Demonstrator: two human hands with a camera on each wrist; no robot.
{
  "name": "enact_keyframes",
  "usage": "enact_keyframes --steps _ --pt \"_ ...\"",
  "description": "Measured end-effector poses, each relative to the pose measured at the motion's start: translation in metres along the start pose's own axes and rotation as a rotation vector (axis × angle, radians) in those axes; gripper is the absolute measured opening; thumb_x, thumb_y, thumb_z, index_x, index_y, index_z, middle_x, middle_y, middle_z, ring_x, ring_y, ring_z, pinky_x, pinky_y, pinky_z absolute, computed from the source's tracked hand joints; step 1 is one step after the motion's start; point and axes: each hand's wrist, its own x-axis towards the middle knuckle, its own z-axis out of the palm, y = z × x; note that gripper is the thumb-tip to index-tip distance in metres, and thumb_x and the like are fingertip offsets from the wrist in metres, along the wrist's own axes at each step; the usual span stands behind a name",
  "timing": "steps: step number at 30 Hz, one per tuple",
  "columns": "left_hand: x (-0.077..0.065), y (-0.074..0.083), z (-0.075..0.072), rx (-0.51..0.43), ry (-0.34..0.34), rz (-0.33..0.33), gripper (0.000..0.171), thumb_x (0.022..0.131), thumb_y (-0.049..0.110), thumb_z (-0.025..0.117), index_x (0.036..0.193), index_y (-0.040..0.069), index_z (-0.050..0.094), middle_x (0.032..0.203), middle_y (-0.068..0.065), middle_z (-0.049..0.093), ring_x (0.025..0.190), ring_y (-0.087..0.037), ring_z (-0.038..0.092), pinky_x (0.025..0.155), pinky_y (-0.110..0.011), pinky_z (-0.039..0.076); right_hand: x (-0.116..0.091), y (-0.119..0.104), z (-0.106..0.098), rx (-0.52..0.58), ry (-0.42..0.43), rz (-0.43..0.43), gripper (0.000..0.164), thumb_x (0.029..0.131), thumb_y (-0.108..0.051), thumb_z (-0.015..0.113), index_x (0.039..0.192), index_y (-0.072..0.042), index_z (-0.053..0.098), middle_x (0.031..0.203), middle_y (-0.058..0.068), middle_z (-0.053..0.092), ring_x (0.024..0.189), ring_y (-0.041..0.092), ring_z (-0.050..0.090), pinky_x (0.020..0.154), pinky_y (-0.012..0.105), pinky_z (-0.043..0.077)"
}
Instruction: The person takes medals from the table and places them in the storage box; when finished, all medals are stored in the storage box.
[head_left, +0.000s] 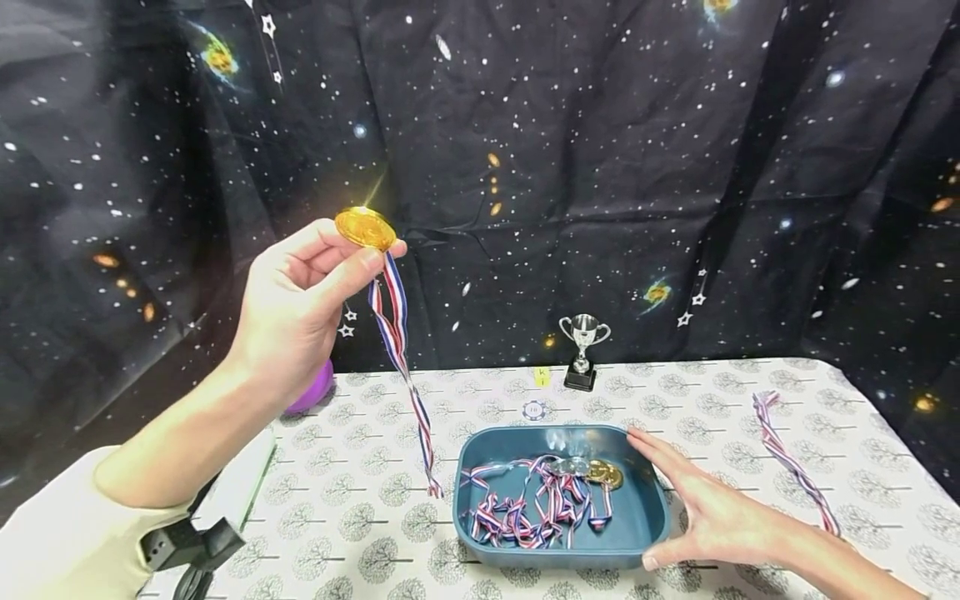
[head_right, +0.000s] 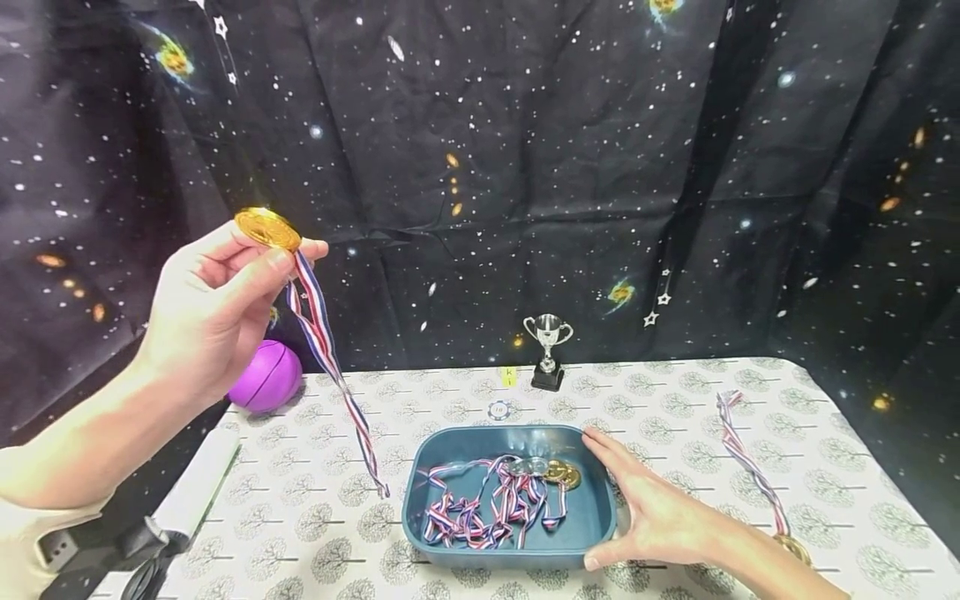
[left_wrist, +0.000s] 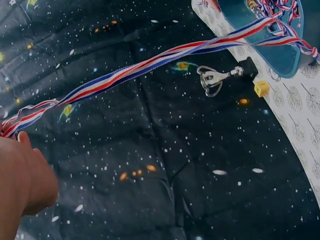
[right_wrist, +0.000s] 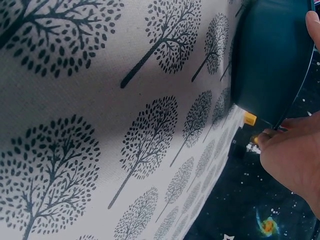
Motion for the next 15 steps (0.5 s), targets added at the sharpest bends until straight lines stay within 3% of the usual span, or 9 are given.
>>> enact_keyframes --steps 8,15 --pt "-0.005 -0.003 0.013 0.026 -0.039 -0.012 0.025 0.094 -0.018 0.064 0.099 0.004 0.076 0.106 -0.013 0.080 0.106 -0.026 0.077 0.115 -0.038 0.048 0.001 -0.001 -0.001 -0.010 -0.006 0.003 0.128 0.069 -0.059 0.096 0.166 -0.007 0.030 0.169 0.011 0.032 0.149 0.024 0.039 0.117 0.030 0.036" --pt "0.001 0.001 0.019 0.003 -0.056 0.019 0.022 0.096 -0.016 0.064 0.102 0.002 0.075 0.105 -0.013 0.079 0.106 -0.027 0.075 0.113 -0.039 0.049 0.001 -0.001 -0.002 0.001 -0.019 0.025 0.129 0.069 -0.060 0.095 0.167 -0.009 0.029 0.170 0.010 0.030 0.148 0.029 0.040 0.117 0.037 0.039"
